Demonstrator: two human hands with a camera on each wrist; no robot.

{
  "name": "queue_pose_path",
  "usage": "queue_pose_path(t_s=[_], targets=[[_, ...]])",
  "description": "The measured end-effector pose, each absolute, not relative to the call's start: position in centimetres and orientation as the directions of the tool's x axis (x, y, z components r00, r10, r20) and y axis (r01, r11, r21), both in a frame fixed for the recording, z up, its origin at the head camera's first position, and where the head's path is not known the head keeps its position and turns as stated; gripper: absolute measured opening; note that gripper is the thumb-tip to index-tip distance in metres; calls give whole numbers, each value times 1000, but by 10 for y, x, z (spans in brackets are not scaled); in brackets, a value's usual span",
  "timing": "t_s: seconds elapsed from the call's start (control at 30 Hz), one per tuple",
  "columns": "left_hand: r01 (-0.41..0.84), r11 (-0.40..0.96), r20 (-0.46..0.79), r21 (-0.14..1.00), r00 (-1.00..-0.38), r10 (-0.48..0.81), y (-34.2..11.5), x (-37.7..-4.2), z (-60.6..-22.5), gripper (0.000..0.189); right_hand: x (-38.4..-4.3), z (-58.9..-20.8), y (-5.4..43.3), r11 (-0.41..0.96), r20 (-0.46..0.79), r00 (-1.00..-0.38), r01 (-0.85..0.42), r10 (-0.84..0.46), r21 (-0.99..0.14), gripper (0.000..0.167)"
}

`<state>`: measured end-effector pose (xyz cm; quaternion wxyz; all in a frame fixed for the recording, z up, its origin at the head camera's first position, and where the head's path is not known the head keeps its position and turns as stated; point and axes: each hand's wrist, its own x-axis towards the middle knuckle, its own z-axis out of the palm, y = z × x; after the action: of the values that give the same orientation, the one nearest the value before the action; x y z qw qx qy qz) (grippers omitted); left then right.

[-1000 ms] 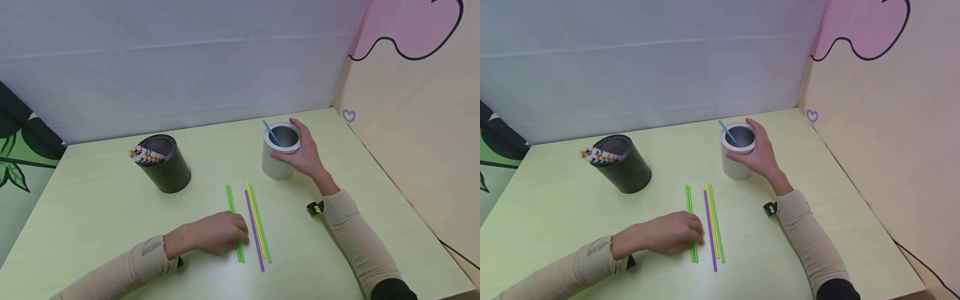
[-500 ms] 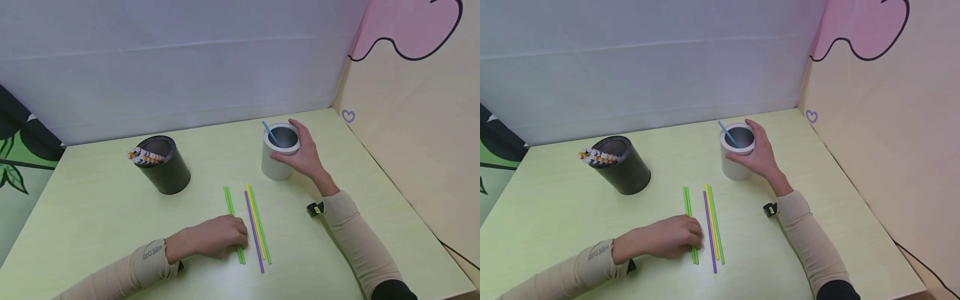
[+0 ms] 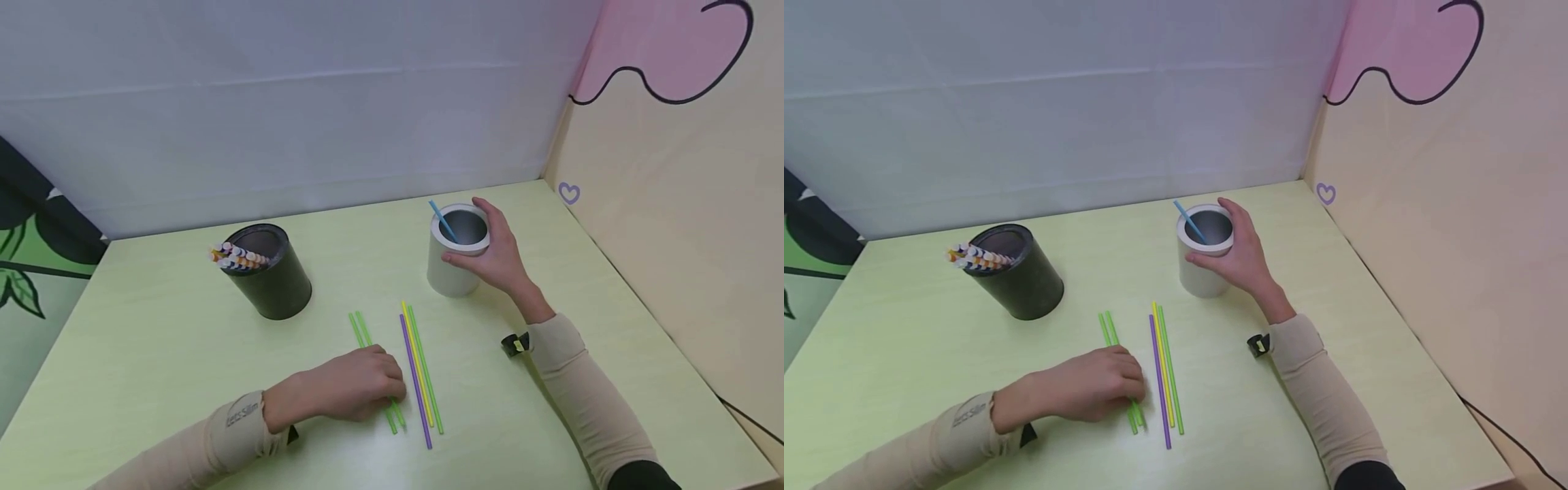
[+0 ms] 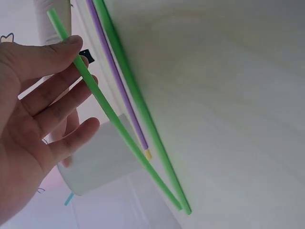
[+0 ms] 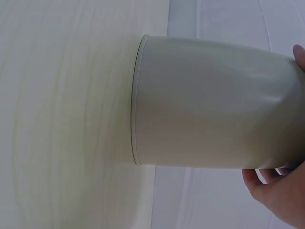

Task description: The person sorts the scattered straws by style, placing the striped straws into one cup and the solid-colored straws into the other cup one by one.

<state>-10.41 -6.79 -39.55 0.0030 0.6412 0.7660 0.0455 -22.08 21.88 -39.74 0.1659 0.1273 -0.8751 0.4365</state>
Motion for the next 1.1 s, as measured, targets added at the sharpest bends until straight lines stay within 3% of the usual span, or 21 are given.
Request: queue_pose_path(t_s=[0.23, 0.43, 1.1], targets=[[983, 183, 129, 32, -185, 974, -70, -105, -380, 10, -218, -397, 219, 585, 395, -916, -361, -74, -726, 99], [986, 163, 284, 15, -161, 945, -71, -107, -364, 11, -218, -398, 219, 586, 389, -919, -353, -69, -729, 99], [989, 142, 553, -30, -101, 827, -75, -116, -319, 46, -219, -397, 218, 582, 401, -913, -368, -77, -725, 99]])
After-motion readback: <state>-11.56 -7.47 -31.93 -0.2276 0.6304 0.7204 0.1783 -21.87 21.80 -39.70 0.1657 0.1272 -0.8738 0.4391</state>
